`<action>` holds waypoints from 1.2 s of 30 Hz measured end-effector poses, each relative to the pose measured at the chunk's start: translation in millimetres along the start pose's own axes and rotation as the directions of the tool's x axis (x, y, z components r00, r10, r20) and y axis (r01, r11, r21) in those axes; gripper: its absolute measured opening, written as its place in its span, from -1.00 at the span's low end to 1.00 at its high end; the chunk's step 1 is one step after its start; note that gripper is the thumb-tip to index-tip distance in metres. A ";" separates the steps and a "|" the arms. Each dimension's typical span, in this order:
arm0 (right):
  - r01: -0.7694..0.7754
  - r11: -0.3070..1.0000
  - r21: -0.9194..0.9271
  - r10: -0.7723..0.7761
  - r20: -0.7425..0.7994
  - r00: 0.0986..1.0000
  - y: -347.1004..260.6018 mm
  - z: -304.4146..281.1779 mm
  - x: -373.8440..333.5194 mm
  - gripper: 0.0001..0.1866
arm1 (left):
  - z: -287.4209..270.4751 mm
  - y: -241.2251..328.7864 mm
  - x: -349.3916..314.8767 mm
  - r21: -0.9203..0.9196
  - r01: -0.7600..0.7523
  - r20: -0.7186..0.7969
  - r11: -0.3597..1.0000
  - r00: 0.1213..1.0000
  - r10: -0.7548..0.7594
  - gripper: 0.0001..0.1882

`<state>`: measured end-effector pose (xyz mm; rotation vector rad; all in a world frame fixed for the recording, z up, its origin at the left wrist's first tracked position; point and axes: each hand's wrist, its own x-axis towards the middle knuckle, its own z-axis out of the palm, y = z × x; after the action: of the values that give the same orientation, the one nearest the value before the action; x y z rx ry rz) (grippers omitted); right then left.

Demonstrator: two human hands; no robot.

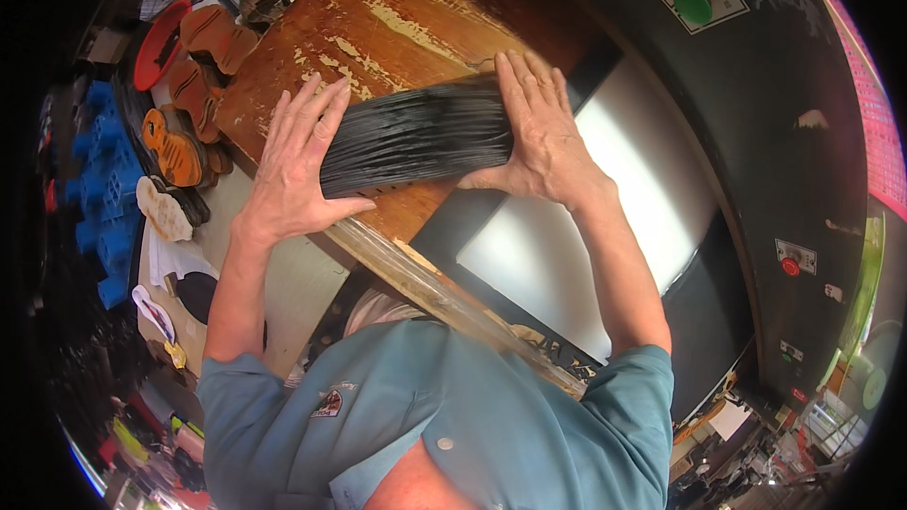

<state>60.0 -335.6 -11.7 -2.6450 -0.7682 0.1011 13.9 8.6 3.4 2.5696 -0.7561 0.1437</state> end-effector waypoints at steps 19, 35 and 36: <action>0.204 0.978 0.034 -0.204 0.000 0.979 -59.4 -24.1 17.1 0.24 | -21.6 1.5 0.0 0.031 -0.042 -0.147 0.999 0.988 0.046 0.18; -0.017 0.868 0.496 0.087 -0.118 0.989 13.8 35.6 -22.3 0.74 | 4.8 -11.6 -13.8 0.035 0.003 -0.171 0.999 0.985 0.003 0.27; -0.020 0.876 0.482 0.098 -0.136 0.986 12.5 35.5 -21.6 0.65 | 4.5 -11.4 -14.2 0.033 -0.003 -0.180 0.999 0.984 0.008 0.30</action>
<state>41.9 -344.6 -50.0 -2.1700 -0.5249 0.0854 7.8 22.0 -8.3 2.5430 -0.6980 0.3872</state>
